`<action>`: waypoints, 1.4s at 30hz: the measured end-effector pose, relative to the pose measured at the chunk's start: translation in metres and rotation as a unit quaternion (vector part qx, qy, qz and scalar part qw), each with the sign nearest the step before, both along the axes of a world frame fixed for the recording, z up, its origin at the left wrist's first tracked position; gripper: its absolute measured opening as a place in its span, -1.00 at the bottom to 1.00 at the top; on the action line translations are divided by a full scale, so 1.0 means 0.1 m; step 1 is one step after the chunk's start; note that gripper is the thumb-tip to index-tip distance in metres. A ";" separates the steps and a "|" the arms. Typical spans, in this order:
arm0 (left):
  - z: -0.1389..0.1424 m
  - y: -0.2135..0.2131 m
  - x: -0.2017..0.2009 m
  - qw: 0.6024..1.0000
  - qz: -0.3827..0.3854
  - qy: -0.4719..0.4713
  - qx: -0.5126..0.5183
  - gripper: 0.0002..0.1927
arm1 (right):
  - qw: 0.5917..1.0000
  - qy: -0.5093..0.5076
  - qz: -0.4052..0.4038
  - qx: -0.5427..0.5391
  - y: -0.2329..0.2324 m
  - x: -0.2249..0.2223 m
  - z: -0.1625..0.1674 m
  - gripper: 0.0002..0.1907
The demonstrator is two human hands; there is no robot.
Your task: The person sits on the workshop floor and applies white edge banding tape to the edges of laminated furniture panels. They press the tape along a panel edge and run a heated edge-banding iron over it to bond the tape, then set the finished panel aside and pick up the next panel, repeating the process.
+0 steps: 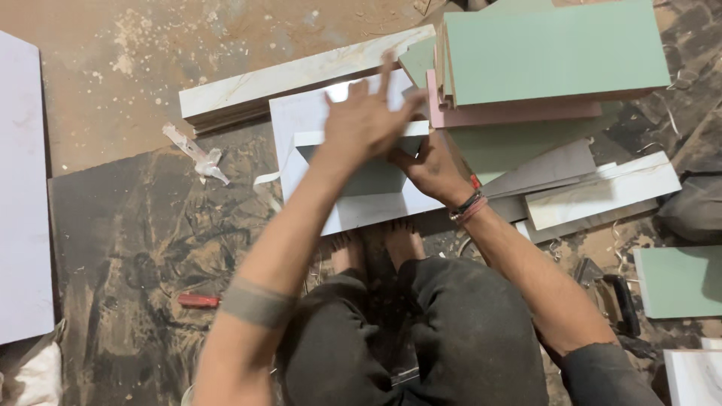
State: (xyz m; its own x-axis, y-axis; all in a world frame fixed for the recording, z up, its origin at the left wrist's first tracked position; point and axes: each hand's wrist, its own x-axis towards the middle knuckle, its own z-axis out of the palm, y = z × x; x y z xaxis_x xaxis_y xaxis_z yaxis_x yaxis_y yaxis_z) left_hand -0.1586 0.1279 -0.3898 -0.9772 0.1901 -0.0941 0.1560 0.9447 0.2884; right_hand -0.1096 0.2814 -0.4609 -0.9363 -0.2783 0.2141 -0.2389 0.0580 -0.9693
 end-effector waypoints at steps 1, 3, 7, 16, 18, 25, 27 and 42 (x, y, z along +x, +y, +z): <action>-0.09 0.19 -0.01 0.997 -0.027 0.052 0.042 0.04 | 0.998 0.018 -0.012 0.067 0.03 0.00 -0.03 -0.48; -0.20 0.52 -0.12 0.999 -0.022 0.006 0.049 0.04 | 0.978 0.047 -0.032 0.203 0.09 0.00 -0.09 -0.64; -0.15 0.62 -0.16 0.996 -0.016 -0.076 0.047 0.01 | 0.984 0.110 -0.012 0.138 0.12 0.00 -0.17 -0.59; 0.04 -0.62 0.34 0.992 -0.108 0.063 -0.012 -0.10 | 0.997 0.044 0.024 0.065 0.07 0.13 -0.10 -0.67; -0.01 -0.62 0.30 0.991 -0.105 0.076 -0.031 -0.08 | 0.997 0.046 0.016 0.052 0.09 0.11 -0.12 -0.66; -0.25 0.56 0.14 0.966 -0.207 0.155 0.007 0.06 | 0.959 0.184 0.011 0.216 0.13 0.01 -0.33 -0.55; -0.32 0.76 0.13 0.963 -0.220 0.138 -0.071 0.05 | 0.950 0.182 0.000 0.254 0.15 0.01 -0.35 -0.53; -0.10 -1.00 0.63 0.957 -0.183 0.224 -0.021 -0.06 | 0.995 -0.021 0.027 0.099 0.04 0.18 -0.06 -0.68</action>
